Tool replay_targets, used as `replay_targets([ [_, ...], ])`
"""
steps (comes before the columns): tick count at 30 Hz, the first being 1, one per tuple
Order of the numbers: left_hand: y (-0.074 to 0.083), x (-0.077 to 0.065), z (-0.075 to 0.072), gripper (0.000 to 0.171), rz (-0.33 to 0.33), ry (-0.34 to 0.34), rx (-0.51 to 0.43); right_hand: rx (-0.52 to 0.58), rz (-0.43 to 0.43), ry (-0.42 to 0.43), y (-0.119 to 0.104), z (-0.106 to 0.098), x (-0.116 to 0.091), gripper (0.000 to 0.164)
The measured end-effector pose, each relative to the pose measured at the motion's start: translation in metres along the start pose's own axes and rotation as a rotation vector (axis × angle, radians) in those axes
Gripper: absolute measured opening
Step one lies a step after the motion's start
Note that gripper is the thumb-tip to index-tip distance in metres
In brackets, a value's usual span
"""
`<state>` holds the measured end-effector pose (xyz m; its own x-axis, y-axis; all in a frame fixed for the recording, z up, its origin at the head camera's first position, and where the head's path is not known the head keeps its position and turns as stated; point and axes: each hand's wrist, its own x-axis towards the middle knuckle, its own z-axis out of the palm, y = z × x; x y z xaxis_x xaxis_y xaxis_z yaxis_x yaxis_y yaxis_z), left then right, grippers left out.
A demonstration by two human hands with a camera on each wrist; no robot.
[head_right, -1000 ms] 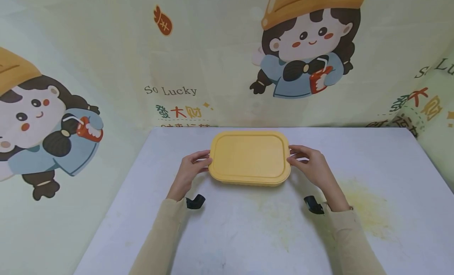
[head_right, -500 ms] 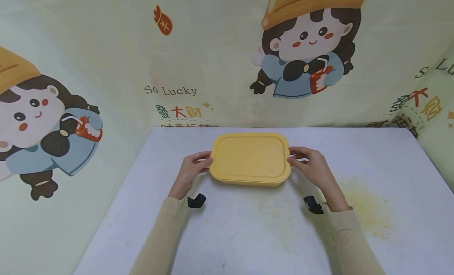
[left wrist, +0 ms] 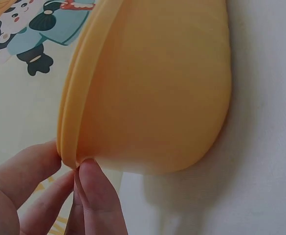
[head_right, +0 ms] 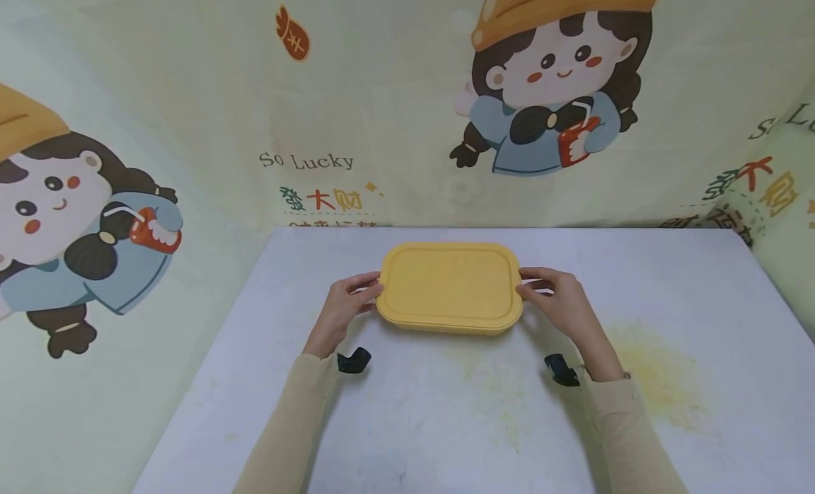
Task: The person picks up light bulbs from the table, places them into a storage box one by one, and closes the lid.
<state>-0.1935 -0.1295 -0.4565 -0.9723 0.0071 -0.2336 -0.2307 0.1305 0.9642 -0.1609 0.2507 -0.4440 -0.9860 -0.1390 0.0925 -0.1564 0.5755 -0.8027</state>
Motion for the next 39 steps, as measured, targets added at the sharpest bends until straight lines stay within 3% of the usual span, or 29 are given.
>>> replay_targets([
  [19,0.001,0.000,0.004,0.033,-0.012,0.029,-0.015,-0.026,-0.019,-0.005,0.003,0.001,-0.001,0.041],
  [26,0.008,0.001,0.003,0.029,0.001,0.050,0.007,-0.037,-0.068,0.049,-0.005,-0.002,-0.001,0.036],
  [30,0.015,0.000,0.002,0.028,0.036,0.070,0.043,-0.054,-0.091,0.072,-0.011,-0.003,-0.002,0.038],
  [39,0.032,-0.013,0.003,0.033,0.188,0.089,0.181,-0.114,-0.221,0.073,-0.034,-0.004,-0.008,0.044],
])
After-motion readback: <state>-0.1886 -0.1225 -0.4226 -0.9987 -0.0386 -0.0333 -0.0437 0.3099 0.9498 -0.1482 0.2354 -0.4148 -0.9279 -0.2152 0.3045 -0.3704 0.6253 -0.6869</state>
